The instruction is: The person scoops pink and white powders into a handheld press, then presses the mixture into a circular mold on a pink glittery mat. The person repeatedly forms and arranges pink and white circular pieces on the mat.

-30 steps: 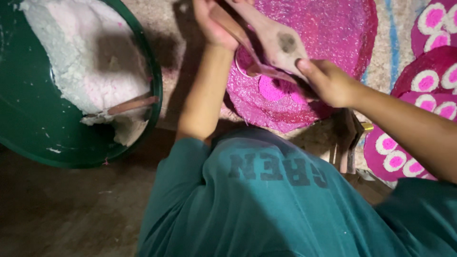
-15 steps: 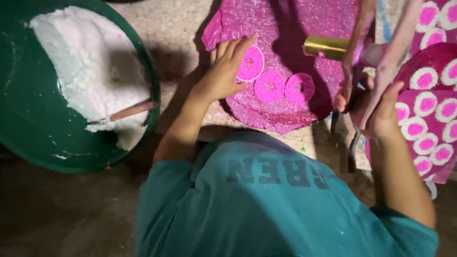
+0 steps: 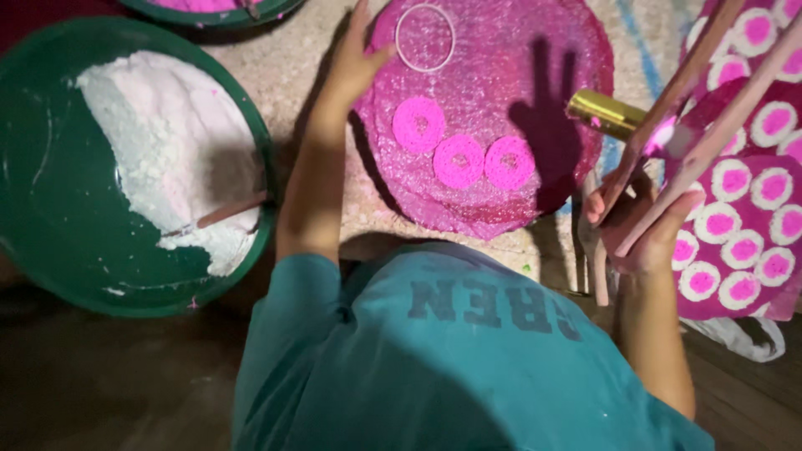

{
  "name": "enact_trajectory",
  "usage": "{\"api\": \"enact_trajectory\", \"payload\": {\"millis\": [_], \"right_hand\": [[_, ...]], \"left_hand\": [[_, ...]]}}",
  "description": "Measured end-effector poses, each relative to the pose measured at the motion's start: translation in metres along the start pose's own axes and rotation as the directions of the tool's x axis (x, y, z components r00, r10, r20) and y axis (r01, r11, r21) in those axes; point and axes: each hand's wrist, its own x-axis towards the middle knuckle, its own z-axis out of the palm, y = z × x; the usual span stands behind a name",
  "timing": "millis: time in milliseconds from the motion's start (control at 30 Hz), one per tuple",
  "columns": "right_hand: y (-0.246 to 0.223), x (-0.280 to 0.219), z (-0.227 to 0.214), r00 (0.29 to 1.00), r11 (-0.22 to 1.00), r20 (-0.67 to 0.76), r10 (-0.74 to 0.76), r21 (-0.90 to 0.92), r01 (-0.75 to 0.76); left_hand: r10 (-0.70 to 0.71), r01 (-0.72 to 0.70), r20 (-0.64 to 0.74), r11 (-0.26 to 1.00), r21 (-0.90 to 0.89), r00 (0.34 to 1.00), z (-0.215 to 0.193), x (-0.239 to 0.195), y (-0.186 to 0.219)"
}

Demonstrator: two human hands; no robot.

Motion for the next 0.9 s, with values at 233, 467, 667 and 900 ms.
{"api": "enact_trajectory", "payload": {"millis": [233, 467, 667, 900], "right_hand": [[0.01, -0.009, 0.002, 0.999, 0.997, 0.021, -0.038, 0.066, 0.036], [0.011, 0.0, 0.011, 1.0, 0.997, -0.01, 0.023, 0.075, -0.023], [0.011, 0.003, 0.022, 0.998, 0.993, 0.061, 0.033, 0.115, -0.04], [0.009, 0.009, 0.043, 0.99, 0.996, 0.14, 0.004, -0.085, 0.008]], "left_hand": [[0.093, -0.099, -0.336, 0.995, 0.0, 0.937, 0.051, -0.109, 0.028], [0.321, -0.17, -0.096, 0.705, 0.689, 0.942, 0.058, -0.15, 0.104], [0.338, -0.201, -0.096, 0.74, 0.642, 0.936, 0.068, -0.148, 0.103], [0.34, -0.218, -0.083, 0.753, 0.621, 0.937, 0.07, -0.156, 0.093]]}}
